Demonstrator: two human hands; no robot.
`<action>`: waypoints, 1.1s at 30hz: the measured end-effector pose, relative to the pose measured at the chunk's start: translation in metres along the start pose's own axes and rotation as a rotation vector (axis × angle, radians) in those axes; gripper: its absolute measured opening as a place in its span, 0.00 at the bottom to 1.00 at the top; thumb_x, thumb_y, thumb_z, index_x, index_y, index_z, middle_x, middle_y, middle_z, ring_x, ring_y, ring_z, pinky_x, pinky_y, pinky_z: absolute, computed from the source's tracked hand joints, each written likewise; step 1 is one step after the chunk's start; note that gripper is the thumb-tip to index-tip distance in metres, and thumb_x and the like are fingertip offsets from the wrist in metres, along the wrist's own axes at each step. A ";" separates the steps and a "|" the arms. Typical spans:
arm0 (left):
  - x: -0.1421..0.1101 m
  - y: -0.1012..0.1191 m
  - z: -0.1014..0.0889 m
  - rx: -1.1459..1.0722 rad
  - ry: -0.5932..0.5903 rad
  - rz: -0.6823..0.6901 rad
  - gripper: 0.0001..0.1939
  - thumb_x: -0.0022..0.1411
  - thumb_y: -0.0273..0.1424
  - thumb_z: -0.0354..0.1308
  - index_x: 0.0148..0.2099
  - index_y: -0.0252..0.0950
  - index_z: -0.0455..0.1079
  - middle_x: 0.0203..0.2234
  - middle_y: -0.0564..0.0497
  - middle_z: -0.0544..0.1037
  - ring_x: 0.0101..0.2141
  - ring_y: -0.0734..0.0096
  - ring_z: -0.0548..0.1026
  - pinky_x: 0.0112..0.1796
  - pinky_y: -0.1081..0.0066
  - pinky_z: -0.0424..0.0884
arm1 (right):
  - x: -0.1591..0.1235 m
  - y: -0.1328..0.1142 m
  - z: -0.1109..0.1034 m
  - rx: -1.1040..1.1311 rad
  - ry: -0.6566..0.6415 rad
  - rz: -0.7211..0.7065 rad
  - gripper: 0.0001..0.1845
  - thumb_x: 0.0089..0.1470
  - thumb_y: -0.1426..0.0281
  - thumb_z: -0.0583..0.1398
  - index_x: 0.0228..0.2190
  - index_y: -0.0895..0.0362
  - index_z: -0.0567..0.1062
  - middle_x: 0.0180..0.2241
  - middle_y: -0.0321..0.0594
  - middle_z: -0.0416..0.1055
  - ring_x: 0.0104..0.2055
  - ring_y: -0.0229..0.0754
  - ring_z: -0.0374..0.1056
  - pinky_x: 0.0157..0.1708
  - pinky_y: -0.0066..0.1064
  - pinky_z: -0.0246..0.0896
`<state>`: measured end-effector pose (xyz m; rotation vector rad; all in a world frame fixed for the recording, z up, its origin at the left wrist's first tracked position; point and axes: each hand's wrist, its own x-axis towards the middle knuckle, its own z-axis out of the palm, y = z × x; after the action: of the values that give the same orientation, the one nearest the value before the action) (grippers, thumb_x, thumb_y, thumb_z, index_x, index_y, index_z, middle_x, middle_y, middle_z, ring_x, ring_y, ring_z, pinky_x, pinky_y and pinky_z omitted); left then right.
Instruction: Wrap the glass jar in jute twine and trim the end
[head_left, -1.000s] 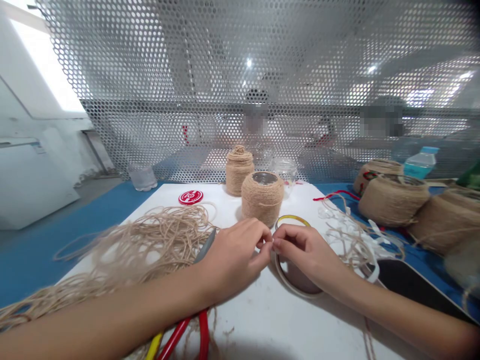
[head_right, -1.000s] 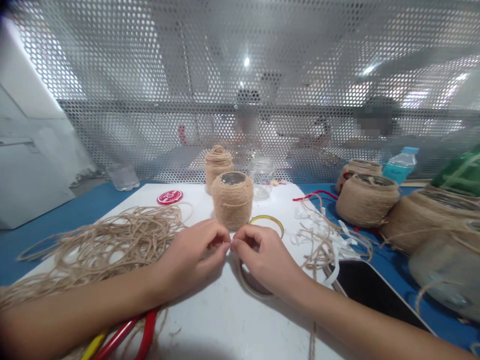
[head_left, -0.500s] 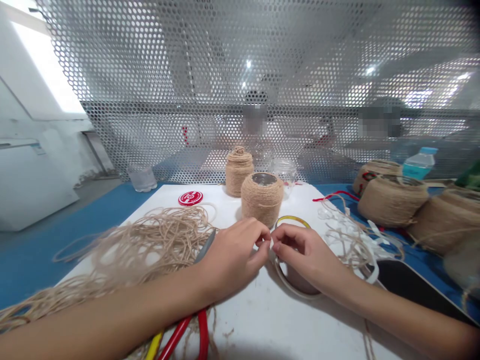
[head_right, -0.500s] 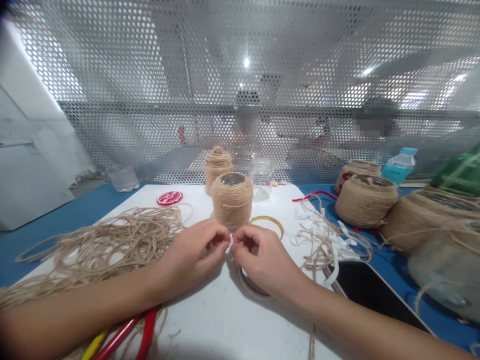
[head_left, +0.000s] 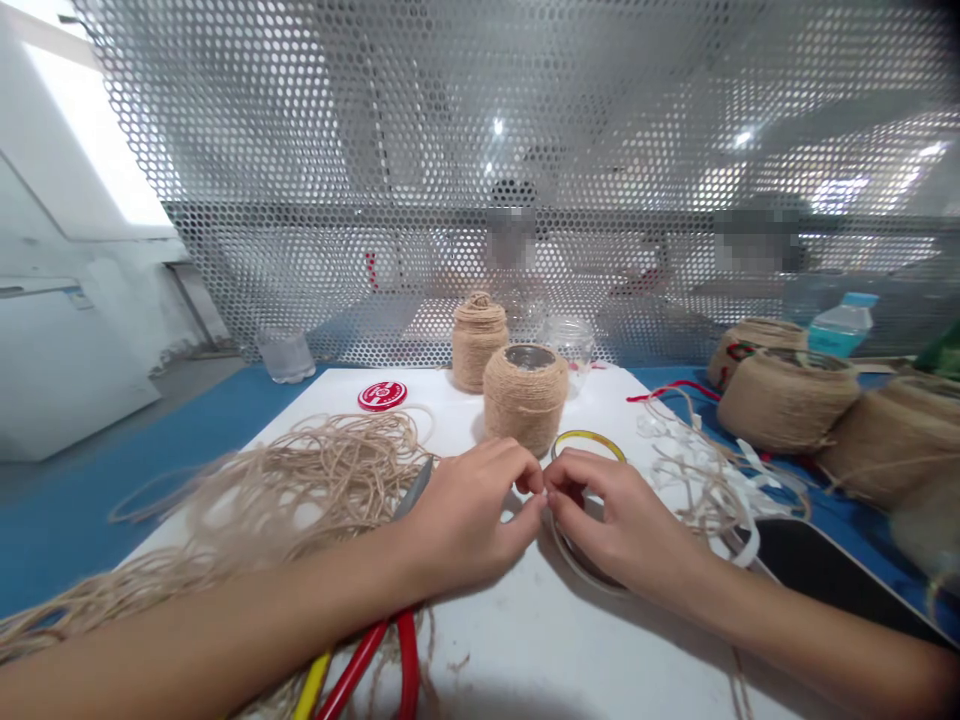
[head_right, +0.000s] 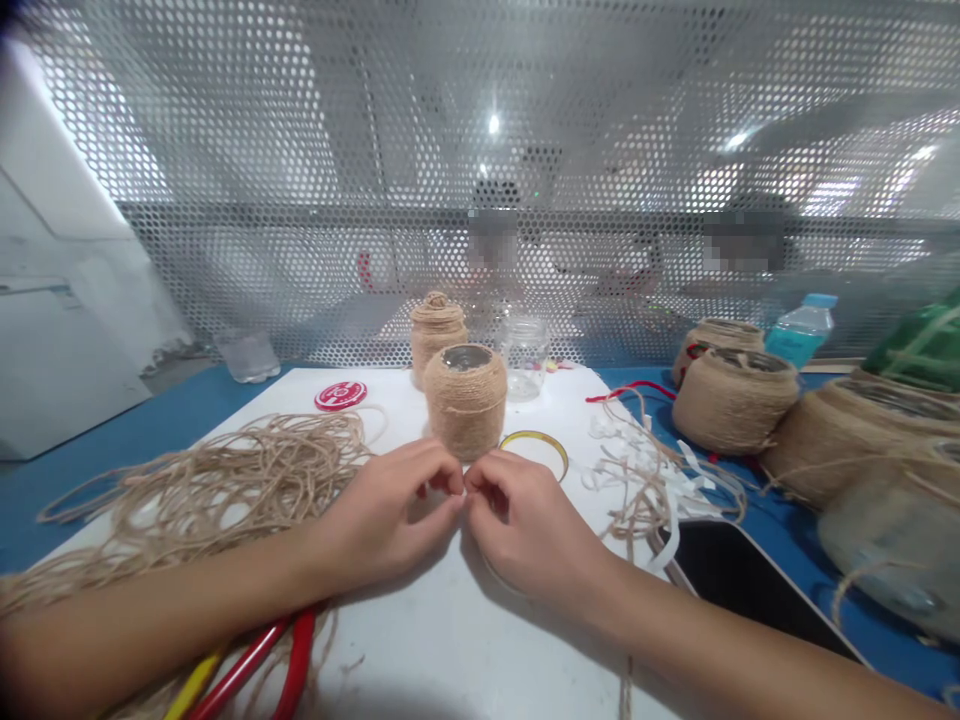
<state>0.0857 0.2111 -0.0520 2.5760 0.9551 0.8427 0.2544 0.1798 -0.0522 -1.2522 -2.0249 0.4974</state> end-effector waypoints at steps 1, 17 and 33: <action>0.000 0.000 0.000 -0.026 -0.001 -0.012 0.03 0.56 0.30 0.52 0.33 0.37 0.63 0.29 0.54 0.70 0.32 0.73 0.67 0.32 0.73 0.61 | 0.000 0.000 0.000 -0.004 -0.005 0.004 0.07 0.50 0.77 0.53 0.23 0.57 0.66 0.23 0.33 0.63 0.26 0.35 0.59 0.26 0.27 0.53; 0.004 -0.004 0.001 -0.115 -0.073 -0.050 0.08 0.63 0.29 0.43 0.33 0.35 0.60 0.28 0.53 0.69 0.31 0.73 0.67 0.31 0.74 0.61 | 0.002 0.004 0.001 -0.027 0.003 -0.003 0.08 0.52 0.75 0.52 0.24 0.57 0.67 0.23 0.33 0.63 0.26 0.35 0.59 0.26 0.28 0.52; 0.002 -0.003 0.001 0.022 -0.003 -0.028 0.06 0.61 0.32 0.49 0.36 0.38 0.67 0.31 0.53 0.72 0.34 0.72 0.68 0.35 0.73 0.62 | 0.002 0.005 0.001 0.008 0.062 0.021 0.07 0.52 0.75 0.53 0.23 0.56 0.66 0.22 0.31 0.64 0.25 0.34 0.59 0.26 0.26 0.53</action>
<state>0.0864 0.2144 -0.0530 2.5750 1.0024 0.8254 0.2567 0.1841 -0.0552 -1.2696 -1.9580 0.4706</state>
